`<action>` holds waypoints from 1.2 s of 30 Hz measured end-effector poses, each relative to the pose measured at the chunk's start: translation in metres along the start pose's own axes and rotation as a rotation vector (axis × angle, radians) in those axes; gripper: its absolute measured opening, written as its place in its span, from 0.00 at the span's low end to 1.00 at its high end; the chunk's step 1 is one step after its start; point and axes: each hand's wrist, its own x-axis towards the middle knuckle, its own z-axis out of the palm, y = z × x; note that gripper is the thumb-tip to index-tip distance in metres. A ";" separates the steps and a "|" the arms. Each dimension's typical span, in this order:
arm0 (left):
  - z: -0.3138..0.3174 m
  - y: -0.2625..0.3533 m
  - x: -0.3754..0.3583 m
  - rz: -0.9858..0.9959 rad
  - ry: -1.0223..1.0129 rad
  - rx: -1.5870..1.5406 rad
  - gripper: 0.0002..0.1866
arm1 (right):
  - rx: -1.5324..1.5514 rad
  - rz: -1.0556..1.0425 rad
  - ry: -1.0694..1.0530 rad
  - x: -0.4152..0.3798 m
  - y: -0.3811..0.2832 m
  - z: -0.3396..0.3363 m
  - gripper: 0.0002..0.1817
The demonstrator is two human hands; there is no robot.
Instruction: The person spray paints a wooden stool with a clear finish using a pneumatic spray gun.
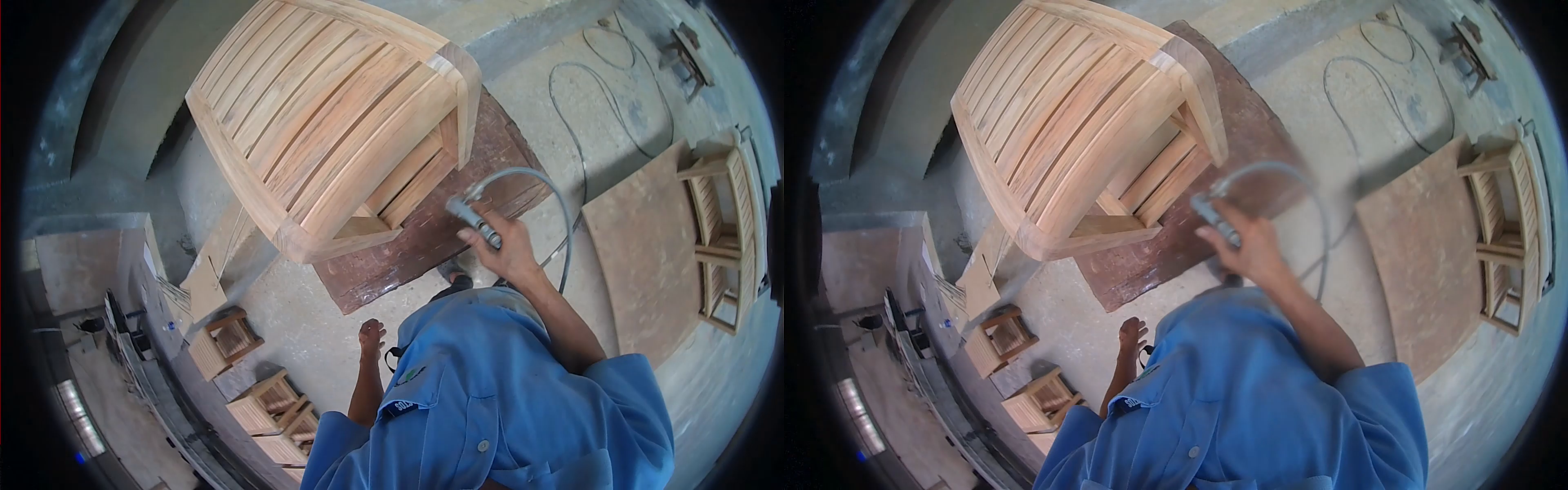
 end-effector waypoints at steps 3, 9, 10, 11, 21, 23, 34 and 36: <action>-0.016 0.009 0.008 -0.020 0.004 0.035 0.31 | 0.151 -0.090 -0.099 -0.015 -0.007 0.021 0.29; -0.037 0.042 0.013 0.027 -0.019 0.076 0.33 | 0.088 -0.053 -0.064 -0.010 -0.010 0.032 0.29; -0.040 0.048 0.013 0.026 -0.022 0.101 0.34 | 0.067 -0.051 0.011 -0.005 -0.009 0.030 0.30; -0.043 0.053 0.014 0.034 -0.023 0.120 0.34 | 0.074 -0.042 0.028 0.000 -0.009 0.026 0.30; -0.075 0.084 0.015 0.109 -0.026 0.202 0.36 | 0.168 -0.056 0.035 -0.001 -0.009 0.054 0.31; -0.076 0.097 0.018 0.157 -0.016 0.175 0.34 | 0.253 -0.092 -0.144 -0.007 -0.014 0.060 0.30; -0.014 0.353 -0.107 0.909 -0.029 -0.461 0.23 | 0.323 0.068 0.022 0.026 0.026 -0.058 0.28; 0.008 0.392 -0.145 1.002 -0.109 -0.481 0.26 | 0.349 -0.035 0.081 0.068 0.031 -0.104 0.27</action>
